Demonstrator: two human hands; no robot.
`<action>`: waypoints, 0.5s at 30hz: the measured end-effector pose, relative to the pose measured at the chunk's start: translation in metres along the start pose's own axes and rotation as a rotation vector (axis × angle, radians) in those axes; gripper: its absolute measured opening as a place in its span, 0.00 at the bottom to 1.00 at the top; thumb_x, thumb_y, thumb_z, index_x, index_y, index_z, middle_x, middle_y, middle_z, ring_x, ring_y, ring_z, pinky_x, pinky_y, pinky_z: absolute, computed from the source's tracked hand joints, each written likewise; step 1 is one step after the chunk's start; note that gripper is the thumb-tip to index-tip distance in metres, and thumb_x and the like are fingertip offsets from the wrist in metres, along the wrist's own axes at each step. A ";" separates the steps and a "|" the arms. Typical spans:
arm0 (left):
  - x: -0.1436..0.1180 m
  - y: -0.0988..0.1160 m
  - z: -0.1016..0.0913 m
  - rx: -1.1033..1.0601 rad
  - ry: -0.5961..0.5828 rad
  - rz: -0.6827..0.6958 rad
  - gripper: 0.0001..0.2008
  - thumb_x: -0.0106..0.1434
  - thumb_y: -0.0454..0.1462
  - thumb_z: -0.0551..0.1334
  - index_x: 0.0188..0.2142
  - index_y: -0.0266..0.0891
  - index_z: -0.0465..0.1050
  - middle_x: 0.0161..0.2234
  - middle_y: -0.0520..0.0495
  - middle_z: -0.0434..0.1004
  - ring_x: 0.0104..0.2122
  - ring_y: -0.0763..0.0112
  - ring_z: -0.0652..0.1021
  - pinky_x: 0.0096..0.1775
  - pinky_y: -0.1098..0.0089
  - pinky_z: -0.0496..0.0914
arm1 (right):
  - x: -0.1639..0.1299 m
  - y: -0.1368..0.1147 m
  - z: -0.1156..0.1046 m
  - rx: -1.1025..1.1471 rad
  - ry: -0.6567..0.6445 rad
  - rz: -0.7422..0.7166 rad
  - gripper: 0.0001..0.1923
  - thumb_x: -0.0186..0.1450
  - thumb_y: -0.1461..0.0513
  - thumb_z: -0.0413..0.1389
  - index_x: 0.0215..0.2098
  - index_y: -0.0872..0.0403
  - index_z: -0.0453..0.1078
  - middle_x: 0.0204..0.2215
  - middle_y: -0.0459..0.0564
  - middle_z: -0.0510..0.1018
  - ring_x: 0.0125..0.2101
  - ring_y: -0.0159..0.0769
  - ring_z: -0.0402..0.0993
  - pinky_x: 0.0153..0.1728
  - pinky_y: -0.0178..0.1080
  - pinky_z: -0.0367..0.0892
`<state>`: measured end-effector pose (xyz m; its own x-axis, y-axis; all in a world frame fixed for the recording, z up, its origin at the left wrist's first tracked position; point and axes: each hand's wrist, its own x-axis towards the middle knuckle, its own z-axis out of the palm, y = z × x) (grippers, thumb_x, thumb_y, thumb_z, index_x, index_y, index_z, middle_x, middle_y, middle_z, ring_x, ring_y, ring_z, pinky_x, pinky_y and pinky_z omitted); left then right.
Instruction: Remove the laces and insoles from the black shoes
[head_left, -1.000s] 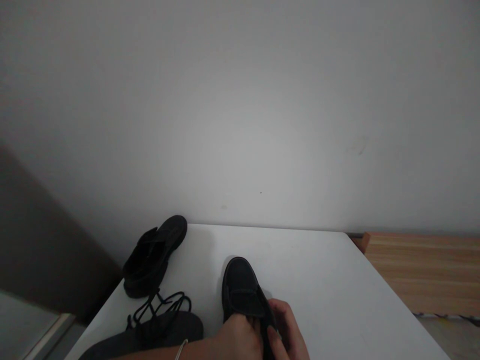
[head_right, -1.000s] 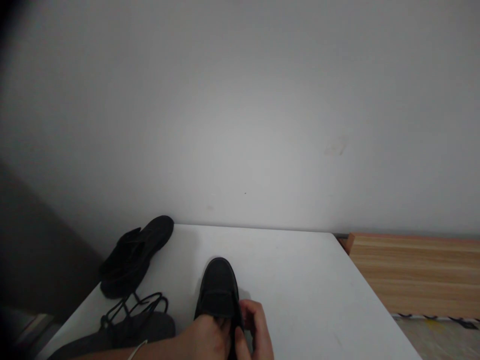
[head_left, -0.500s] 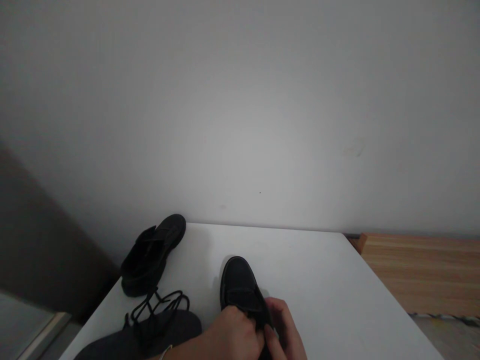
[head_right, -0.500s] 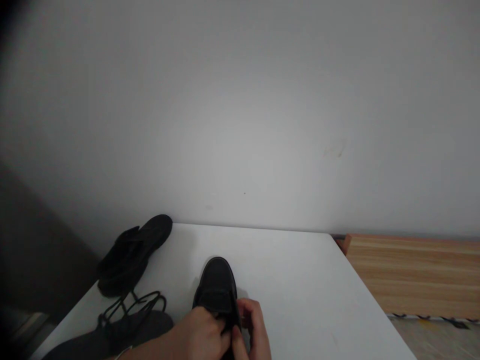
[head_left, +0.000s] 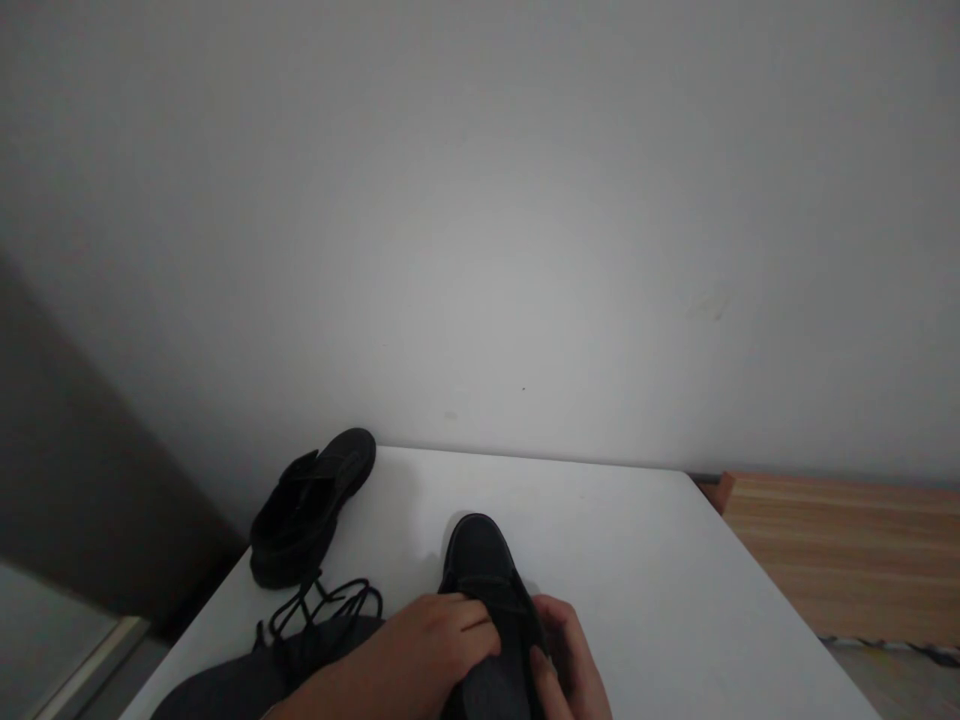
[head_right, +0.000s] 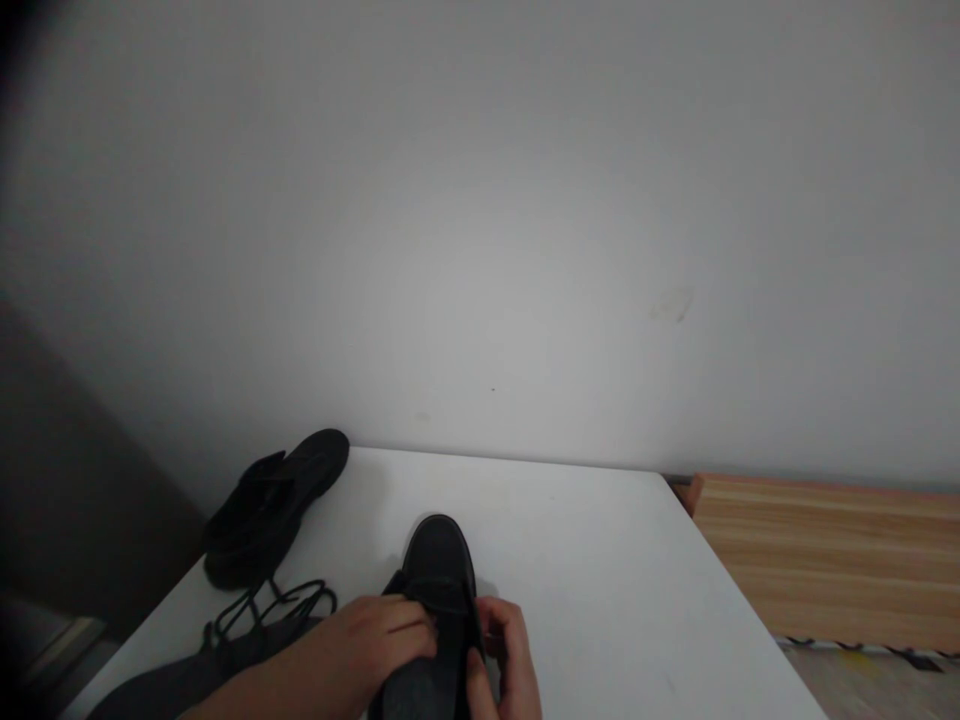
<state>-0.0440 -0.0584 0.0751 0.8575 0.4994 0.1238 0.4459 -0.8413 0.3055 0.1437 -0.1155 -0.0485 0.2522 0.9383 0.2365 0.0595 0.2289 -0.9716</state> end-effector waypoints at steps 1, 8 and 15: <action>-0.002 -0.001 0.001 -0.006 0.007 -0.006 0.09 0.64 0.27 0.66 0.40 0.42 0.73 0.41 0.53 0.83 0.38 0.68 0.82 0.39 0.73 0.72 | 0.000 0.000 0.000 0.001 -0.002 0.003 0.13 0.70 0.53 0.54 0.49 0.48 0.71 0.42 0.51 0.79 0.41 0.43 0.77 0.45 0.38 0.73; -0.010 0.000 0.011 -0.034 0.044 -0.027 0.10 0.67 0.29 0.63 0.46 0.43 0.73 0.45 0.51 0.83 0.43 0.67 0.81 0.46 0.72 0.73 | -0.001 -0.001 0.004 -0.005 0.021 -0.007 0.16 0.71 0.49 0.52 0.49 0.48 0.71 0.42 0.52 0.80 0.37 0.41 0.77 0.40 0.37 0.74; -0.012 0.005 0.024 0.049 0.203 0.026 0.05 0.73 0.33 0.58 0.44 0.41 0.73 0.42 0.50 0.83 0.41 0.68 0.81 0.44 0.73 0.74 | -0.004 -0.001 0.012 -0.031 0.122 -0.008 0.15 0.72 0.50 0.51 0.48 0.49 0.71 0.40 0.51 0.80 0.34 0.40 0.77 0.36 0.37 0.73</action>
<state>-0.0457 -0.0740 0.0524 0.8019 0.5044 0.3201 0.4402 -0.8611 0.2544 0.1305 -0.1166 -0.0482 0.3668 0.8978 0.2437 0.0916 0.2259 -0.9698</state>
